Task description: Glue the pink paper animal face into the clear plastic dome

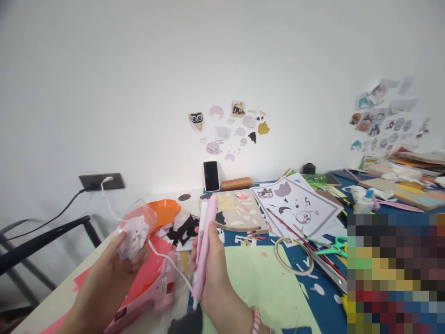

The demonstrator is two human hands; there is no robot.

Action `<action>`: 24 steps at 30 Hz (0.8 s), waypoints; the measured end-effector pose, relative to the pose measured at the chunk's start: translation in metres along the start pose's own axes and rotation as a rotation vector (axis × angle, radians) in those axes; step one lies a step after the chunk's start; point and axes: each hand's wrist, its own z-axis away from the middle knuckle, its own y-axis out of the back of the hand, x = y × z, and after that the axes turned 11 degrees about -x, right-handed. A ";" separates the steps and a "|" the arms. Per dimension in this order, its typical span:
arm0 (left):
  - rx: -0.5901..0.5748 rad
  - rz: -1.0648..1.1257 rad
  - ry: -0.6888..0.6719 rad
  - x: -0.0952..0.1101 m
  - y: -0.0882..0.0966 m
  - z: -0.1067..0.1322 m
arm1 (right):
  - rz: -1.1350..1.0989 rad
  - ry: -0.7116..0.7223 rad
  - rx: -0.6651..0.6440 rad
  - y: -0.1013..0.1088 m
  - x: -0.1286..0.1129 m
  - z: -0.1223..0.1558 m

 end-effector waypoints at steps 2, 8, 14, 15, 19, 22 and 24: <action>-0.026 0.077 0.068 0.000 0.000 0.000 | 0.036 0.000 -0.024 0.000 0.001 0.001; -0.131 0.187 0.176 0.006 -0.002 0.002 | 0.611 0.205 -0.294 0.001 0.006 0.008; -0.163 0.339 0.249 0.004 -0.002 0.007 | 1.145 0.518 -0.323 0.000 0.003 0.021; -0.162 0.348 0.264 0.003 -0.002 0.008 | 1.181 0.545 -0.352 0.000 0.003 0.023; -0.171 0.291 0.275 -0.003 -0.001 0.009 | 1.241 0.576 -0.419 0.001 0.007 0.025; -0.184 0.109 0.192 -0.003 0.003 0.006 | 1.227 0.566 -0.413 0.000 0.008 0.025; -0.103 -0.090 0.084 0.001 0.004 0.003 | 1.220 0.549 -0.417 0.000 0.008 0.025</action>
